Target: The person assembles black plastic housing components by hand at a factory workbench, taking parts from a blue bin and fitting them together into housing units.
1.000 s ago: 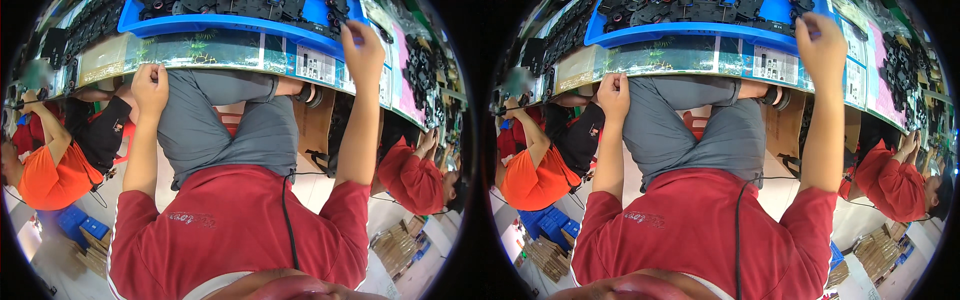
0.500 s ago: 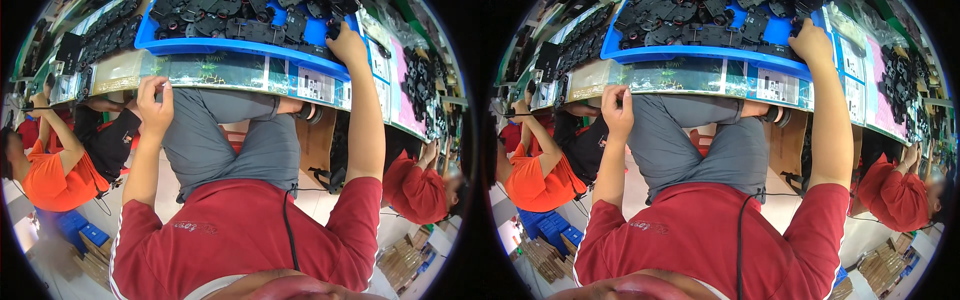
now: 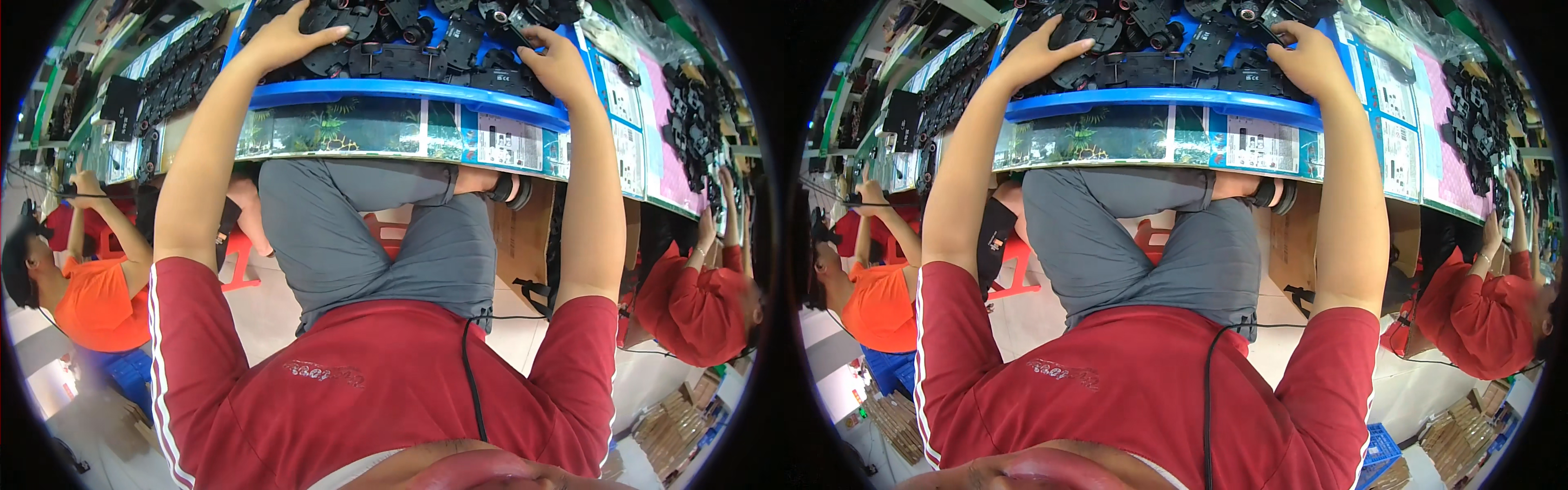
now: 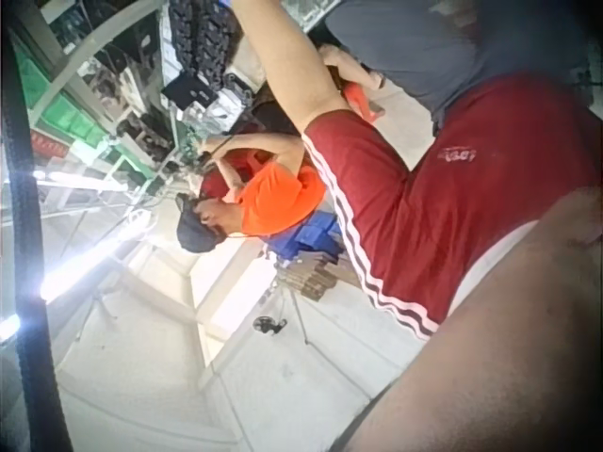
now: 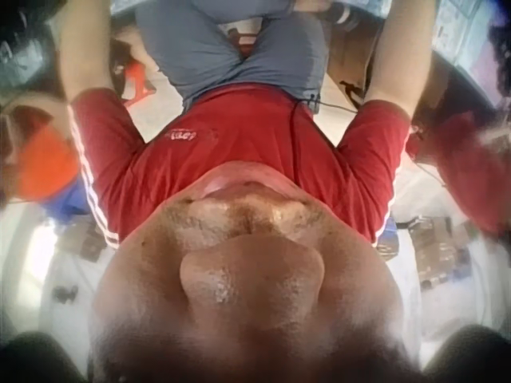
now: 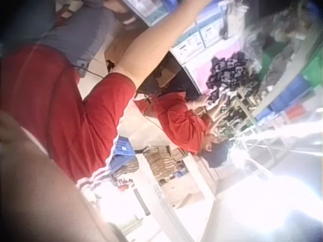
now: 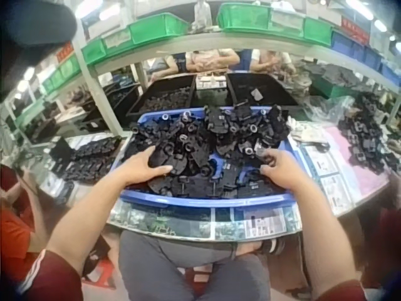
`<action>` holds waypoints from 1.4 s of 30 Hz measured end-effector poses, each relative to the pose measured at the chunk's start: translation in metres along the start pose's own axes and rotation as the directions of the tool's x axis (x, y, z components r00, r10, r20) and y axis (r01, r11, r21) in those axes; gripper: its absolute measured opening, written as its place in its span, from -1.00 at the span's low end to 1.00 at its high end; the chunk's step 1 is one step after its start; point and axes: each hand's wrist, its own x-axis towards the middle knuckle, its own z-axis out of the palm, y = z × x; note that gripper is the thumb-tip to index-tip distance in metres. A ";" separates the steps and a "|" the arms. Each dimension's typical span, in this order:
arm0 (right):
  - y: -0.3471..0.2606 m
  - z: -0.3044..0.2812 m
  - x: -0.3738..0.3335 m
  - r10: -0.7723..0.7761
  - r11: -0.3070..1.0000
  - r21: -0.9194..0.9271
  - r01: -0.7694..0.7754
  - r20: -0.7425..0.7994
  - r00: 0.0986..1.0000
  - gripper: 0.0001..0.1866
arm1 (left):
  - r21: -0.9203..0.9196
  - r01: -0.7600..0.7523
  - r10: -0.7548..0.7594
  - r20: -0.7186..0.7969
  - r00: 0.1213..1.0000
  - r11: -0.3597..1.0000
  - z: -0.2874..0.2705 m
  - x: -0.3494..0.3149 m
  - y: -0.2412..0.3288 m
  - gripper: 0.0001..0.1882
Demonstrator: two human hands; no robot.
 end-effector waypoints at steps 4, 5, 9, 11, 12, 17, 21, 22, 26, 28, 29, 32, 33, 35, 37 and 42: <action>-0.002 -0.001 -0.001 -0.018 0.998 -0.068 0.016 -0.039 0.999 -0.69 | -0.056 -0.121 0.119 -0.038 0.992 0.991 0.015 -0.007 0.043 0.04; 0.011 -0.005 -0.003 -0.050 0.988 -0.146 0.041 -0.053 0.997 -0.66 | -0.077 -0.166 0.167 0.004 0.986 0.983 0.002 -0.017 0.090 -0.12; 0.011 -0.001 0.004 -0.114 0.976 -0.194 0.099 -0.070 0.991 -0.65 | -0.203 -0.265 0.266 -0.023 0.964 0.943 0.013 -0.016 0.122 0.07; 0.007 -0.002 0.004 -0.088 0.979 -0.187 0.078 -0.047 0.995 -0.65 | -0.305 -0.295 0.297 -0.041 0.954 0.906 0.029 -0.011 0.133 0.03; 0.006 -0.001 0.003 -0.065 0.981 -0.186 0.048 -0.086 0.994 -0.66 | -0.278 -0.269 0.265 -0.052 0.963 0.922 0.035 -0.011 0.142 0.03; 0.011 -0.006 0.004 -0.077 0.994 -0.093 0.060 -0.189 0.979 -0.68 | -0.240 -0.223 0.227 -0.008 0.974 0.945 0.041 -0.006 0.158 -0.06; -0.006 -0.009 -0.004 0.038 0.999 -0.020 -0.047 -0.318 0.947 -0.72 | -0.144 -0.412 0.396 -0.124 0.910 0.900 0.037 -0.018 0.134 -0.16; -0.022 -0.009 -0.006 0.119 0.992 0.068 -0.102 -0.331 0.936 -0.75 | -0.018 -0.509 0.494 -0.211 0.843 0.861 0.034 -0.023 0.120 -0.17; -0.020 -0.011 -0.007 0.041 0.994 0.112 0.002 -0.382 0.923 -0.79 | -0.290 -0.236 0.151 -0.288 0.946 0.927 0.007 -0.030 0.079 -0.62; -0.018 -0.011 -0.007 0.040 0.990 0.140 0.012 -0.359 0.932 -0.78 | -0.321 -0.114 -0.006 -0.350 0.937 0.940 -0.004 -0.014 0.051 -0.57; -0.022 -0.011 -0.007 0.048 0.992 0.129 0.001 -0.372 0.927 -0.78 | -0.415 -0.028 -0.119 -0.324 0.939 0.910 -0.009 0.003 0.019 -0.40; -0.022 -0.011 -0.009 0.079 0.993 0.107 -0.041 -0.378 0.922 -0.76 | -0.572 0.280 -0.465 -0.203 0.862 0.770 -0.018 0.044 -0.025 -0.08; -0.017 -0.008 -0.010 0.050 0.997 0.078 -0.020 -0.395 0.917 -0.76 | -0.575 0.280 -0.466 -0.204 0.861 0.769 -0.013 0.050 -0.029 -0.08; -0.017 -0.009 -0.011 0.034 0.999 0.049 -0.016 -0.397 0.917 -0.76 | -0.738 0.210 -0.389 -0.077 0.918 0.641 -0.007 0.060 -0.022 -0.13; -0.023 -0.005 -0.005 0.016 0.996 0.084 0.018 -0.390 0.921 -0.76 | -0.928 0.153 -0.033 0.151 0.988 0.340 -0.014 0.068 -0.061 -0.19; 0.002 -0.008 -0.016 0.059 0.996 0.086 -0.028 -0.385 0.921 -0.76 | -0.875 0.253 -0.331 0.114 0.937 0.413 0.011 0.018 0.122 -0.22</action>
